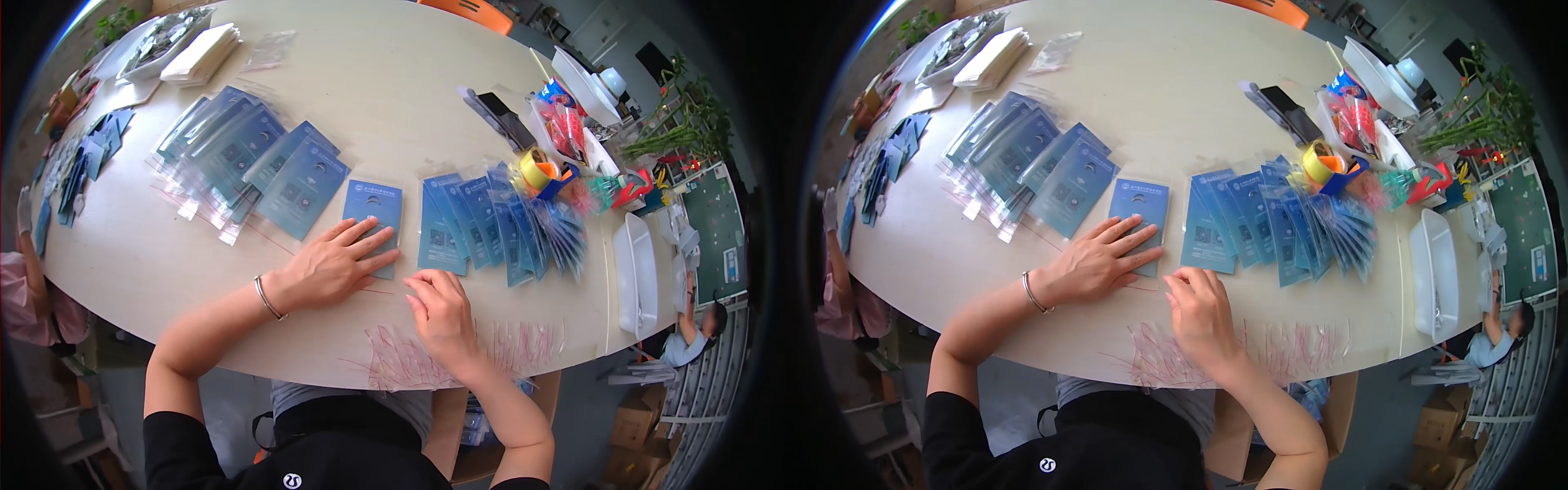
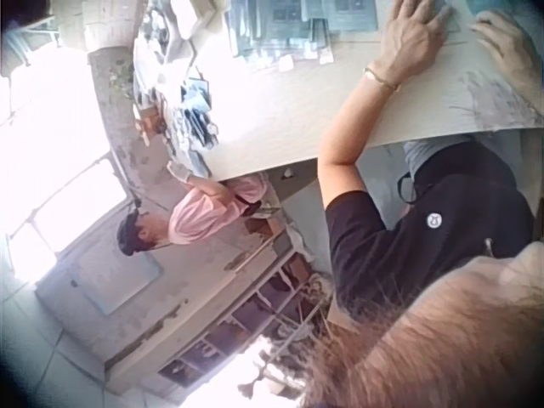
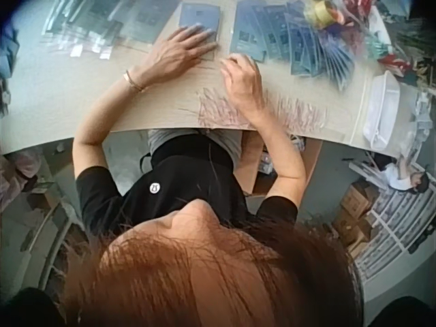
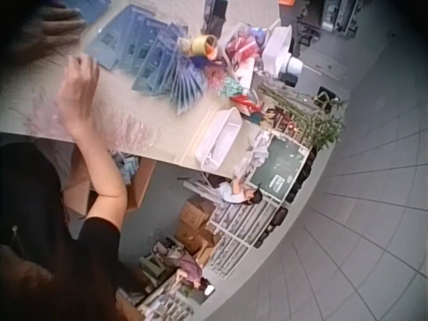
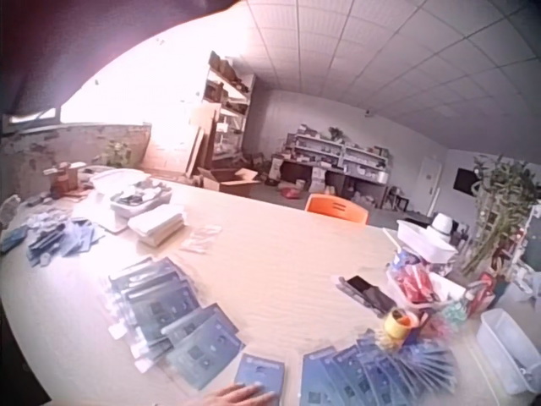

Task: The person inserts blue cards into clear plastic sleeves one by one. They pick up a card, slide it into a sleeve, and place the finished unit on a growing stack on the table. The process is repeated continuously throughout the clip.

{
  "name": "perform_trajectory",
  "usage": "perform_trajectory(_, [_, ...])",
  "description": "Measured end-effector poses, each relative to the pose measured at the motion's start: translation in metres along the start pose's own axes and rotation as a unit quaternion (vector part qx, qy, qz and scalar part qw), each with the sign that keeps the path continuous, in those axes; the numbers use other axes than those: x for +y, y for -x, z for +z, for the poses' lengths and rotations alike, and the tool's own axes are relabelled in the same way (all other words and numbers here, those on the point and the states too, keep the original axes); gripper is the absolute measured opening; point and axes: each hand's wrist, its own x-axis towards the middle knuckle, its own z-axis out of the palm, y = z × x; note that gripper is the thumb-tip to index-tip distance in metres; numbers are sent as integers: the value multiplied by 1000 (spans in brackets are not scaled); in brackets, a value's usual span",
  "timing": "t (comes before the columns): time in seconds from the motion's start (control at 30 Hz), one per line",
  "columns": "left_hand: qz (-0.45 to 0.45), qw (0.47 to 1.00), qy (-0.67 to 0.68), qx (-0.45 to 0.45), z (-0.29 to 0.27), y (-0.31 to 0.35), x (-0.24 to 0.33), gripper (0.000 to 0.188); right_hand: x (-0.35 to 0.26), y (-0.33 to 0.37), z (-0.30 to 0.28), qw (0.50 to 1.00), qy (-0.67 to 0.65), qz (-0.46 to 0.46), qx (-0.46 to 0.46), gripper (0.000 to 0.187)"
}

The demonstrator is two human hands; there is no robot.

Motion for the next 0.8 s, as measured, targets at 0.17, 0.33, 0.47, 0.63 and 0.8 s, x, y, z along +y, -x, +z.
perform_trajectory(0.17, [-60,997,-33,35,4,7,17,52,3,-1,12,999,-43,22,-18,20])
perform_trajectory(0.33, [-73,997,-31,18,4,4,21,55,7,-4,20,998,40,-25,-33,10])
perform_trajectory(0.47, [-99,995,-20,5,1,1,27,56,-10,18,7,992,-6,-20,-122,9])
perform_trajectory(0.63, [-128,992,-10,-5,1,3,30,60,-23,45,-75,992,-46,100,-54,8])
perform_trajectory(0.8, [-129,991,5,-24,1,1,32,62,49,143,-137,906,164,356,159,8])
